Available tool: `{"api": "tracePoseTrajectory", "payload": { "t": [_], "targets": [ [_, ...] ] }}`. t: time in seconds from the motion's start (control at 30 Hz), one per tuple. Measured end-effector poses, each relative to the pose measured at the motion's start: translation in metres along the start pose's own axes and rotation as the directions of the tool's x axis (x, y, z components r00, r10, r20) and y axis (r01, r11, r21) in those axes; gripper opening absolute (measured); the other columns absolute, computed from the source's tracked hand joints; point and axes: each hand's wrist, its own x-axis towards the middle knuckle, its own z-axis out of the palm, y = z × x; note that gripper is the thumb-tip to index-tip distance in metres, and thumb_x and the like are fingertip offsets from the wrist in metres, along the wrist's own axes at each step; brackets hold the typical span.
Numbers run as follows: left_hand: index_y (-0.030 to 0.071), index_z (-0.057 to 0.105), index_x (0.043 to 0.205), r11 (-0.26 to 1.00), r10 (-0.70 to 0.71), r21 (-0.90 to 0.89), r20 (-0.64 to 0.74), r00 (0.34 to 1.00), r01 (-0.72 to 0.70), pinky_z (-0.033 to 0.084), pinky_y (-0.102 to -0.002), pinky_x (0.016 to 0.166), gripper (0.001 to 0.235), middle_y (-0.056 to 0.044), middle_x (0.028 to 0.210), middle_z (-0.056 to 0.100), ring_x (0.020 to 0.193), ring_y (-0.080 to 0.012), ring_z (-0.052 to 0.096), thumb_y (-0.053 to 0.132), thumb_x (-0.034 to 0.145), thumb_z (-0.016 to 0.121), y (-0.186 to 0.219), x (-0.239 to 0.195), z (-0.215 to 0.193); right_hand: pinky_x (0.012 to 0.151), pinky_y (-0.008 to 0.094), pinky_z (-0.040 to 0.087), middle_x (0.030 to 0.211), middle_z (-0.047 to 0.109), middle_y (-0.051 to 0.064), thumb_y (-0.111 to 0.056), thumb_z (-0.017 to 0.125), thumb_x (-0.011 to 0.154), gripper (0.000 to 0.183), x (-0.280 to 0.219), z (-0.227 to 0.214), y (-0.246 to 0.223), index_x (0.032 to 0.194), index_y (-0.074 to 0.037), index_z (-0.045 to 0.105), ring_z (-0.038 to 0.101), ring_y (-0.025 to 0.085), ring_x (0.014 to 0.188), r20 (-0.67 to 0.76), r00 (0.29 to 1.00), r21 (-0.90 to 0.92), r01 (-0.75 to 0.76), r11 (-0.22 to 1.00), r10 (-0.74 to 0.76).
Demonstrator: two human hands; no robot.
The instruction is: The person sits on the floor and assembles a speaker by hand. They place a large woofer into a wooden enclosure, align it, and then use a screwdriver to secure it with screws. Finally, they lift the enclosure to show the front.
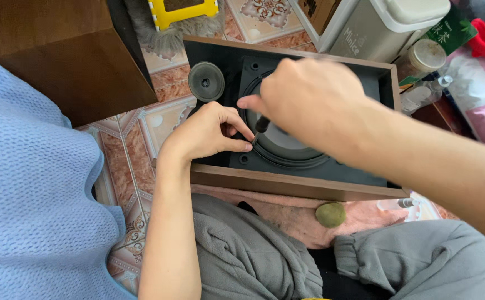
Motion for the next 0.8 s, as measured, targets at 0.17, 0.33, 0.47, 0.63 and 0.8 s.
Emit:
{"api": "tracePoseTrajectory", "payload": {
  "t": [0.17,0.33,0.47,0.63,0.8],
  "targets": [
    [0.022,0.096,0.1,1.0,0.023,0.002,-0.001,1.0,-0.023,0.042,-0.027,0.071,0.015,0.007,0.077,0.058,0.073,-0.0086,0.049,0.016,0.088,0.101,-0.002,-0.001,0.0,0.083,0.06,0.061,0.112,0.079,0.021,-0.078,0.05,0.116,0.071,0.0,0.021,0.021,0.127,-0.011,0.073,0.08,0.051,0.099,-0.095,0.962,0.114,0.267,0.957,-0.257],
    [0.021,0.097,0.102,1.0,0.011,0.018,0.011,1.0,-0.011,0.044,-0.028,0.072,0.016,0.006,0.08,0.06,0.074,-0.0092,0.051,0.018,0.087,0.102,0.0,-0.001,-0.001,0.08,0.055,0.056,0.121,0.07,0.011,-0.027,0.066,0.114,0.017,0.006,0.033,0.034,0.125,-0.014,0.063,0.075,0.041,0.092,-0.168,0.828,0.205,0.561,0.802,-0.536],
    [0.02,0.097,0.101,1.0,0.022,-0.002,0.006,1.0,-0.022,0.042,-0.027,0.071,0.016,0.007,0.079,0.06,0.073,-0.0083,0.049,0.017,0.086,0.102,-0.005,0.002,0.002,0.072,0.06,0.064,0.095,0.082,0.018,-0.07,0.051,0.124,0.063,0.016,0.02,0.016,0.114,-0.012,0.075,0.082,0.053,0.088,-0.117,0.925,-0.136,0.345,0.929,-0.361],
    [0.018,0.034,0.073,0.99,0.092,-0.106,0.006,0.996,-0.091,0.063,-0.03,0.085,0.065,-0.003,0.101,0.091,0.099,-0.0099,0.086,0.007,0.087,0.096,-0.005,-0.001,0.001,0.083,0.06,0.066,0.104,0.086,0.022,-0.092,0.049,0.115,0.093,0.017,0.011,0.017,0.104,-0.007,0.085,0.084,0.052,0.101,-0.001,0.965,-0.098,0.26,0.96,-0.262],
    [0.015,0.095,0.1,0.998,0.04,-0.053,0.013,0.999,-0.039,0.043,-0.026,0.07,0.014,0.006,0.088,0.069,0.073,-0.0085,0.046,0.01,0.088,0.101,-0.003,-0.001,0.001,0.063,0.053,0.058,0.107,0.06,0.011,-0.019,0.059,0.113,0.016,0.017,0.036,0.027,0.104,-0.011,0.07,0.069,0.037,0.064,-0.116,0.719,-0.055,0.684,0.728,-0.685]
  ]
}}
